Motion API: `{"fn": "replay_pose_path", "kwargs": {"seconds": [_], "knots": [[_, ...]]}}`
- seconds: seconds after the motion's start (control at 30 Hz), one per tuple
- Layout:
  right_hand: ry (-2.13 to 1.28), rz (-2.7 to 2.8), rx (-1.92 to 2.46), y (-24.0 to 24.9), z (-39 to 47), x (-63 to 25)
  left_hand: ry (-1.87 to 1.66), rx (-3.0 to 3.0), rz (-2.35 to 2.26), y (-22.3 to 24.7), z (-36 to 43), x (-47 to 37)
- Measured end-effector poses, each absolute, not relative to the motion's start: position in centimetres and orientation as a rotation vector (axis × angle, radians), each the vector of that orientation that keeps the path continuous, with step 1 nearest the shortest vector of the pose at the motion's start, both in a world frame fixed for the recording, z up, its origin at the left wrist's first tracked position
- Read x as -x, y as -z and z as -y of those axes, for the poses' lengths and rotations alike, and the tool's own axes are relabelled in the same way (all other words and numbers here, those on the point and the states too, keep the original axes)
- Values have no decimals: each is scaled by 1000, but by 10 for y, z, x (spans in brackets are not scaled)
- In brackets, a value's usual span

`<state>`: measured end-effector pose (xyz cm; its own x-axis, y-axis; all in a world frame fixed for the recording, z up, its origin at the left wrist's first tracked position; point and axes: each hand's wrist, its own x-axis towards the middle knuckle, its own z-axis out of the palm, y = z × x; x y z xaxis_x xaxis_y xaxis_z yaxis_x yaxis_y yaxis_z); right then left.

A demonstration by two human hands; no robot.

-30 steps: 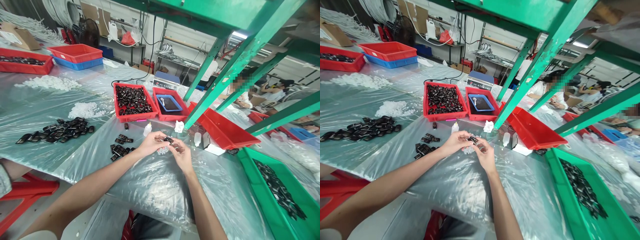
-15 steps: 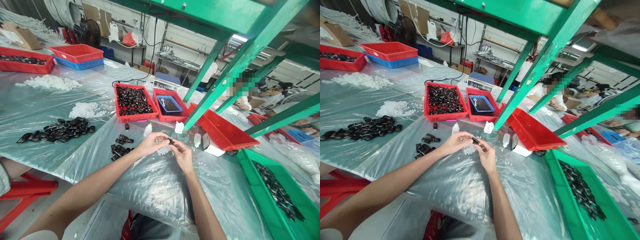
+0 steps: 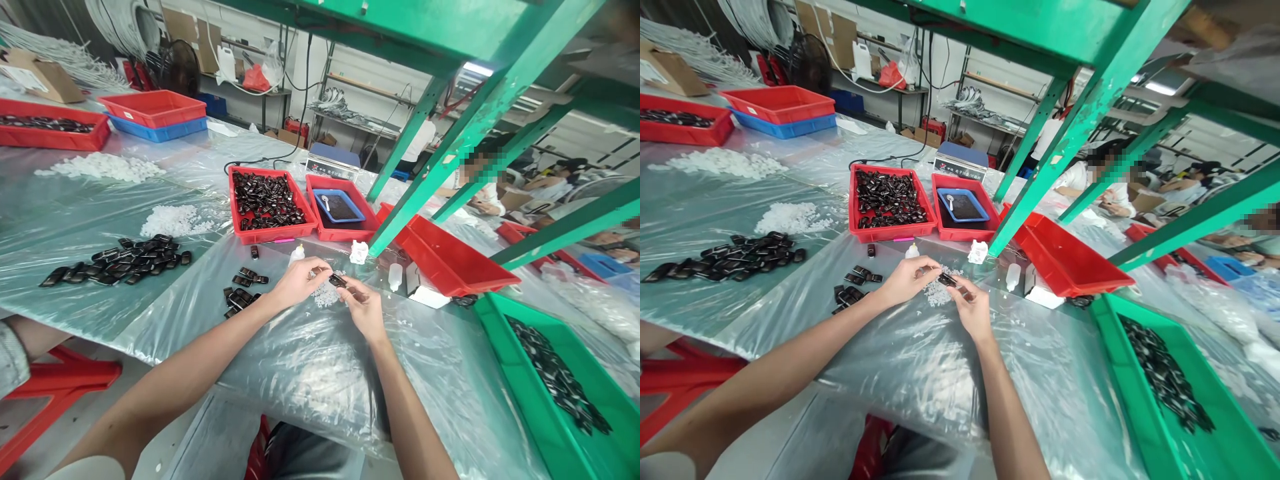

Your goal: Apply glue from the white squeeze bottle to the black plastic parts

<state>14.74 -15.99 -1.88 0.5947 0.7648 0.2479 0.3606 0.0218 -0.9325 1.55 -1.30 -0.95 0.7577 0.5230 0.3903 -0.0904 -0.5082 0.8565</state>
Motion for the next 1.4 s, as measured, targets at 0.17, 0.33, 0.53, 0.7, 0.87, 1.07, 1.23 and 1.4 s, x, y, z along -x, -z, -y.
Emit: {"fn": "replay_pose_path", "kwargs": {"seconds": [0.17, 0.33, 0.53, 0.7, 0.87, 1.07, 1.23, 1.4], "knots": [[-446, 960, 1560, 19, 160, -146, -786, -2009, -232, 5, 13, -11], [-502, 950, 1521, 18, 160, -146, -772, -1977, -259, 6, 15, -11], [-518, 957, 1514, 18, 159, -147, -760, -2107, -298, -1, 15, -9], [-469, 911, 1547, 18, 161, -150, -617, -2396, -355, -4, 1, 1], [-422, 855, 1591, 17, 162, -152, -241, -2406, -221, 3, -6, 12], [-423, 800, 1560, 18, 159, -151, -639, -2289, -367, -23, -14, 15], [-383, 719, 1530, 18, 159, -153, -677, -2289, -712, -23, -35, 24], [-364, 677, 1499, 19, 159, -155, -544, -2394, -772, 2, -48, 24]]}}
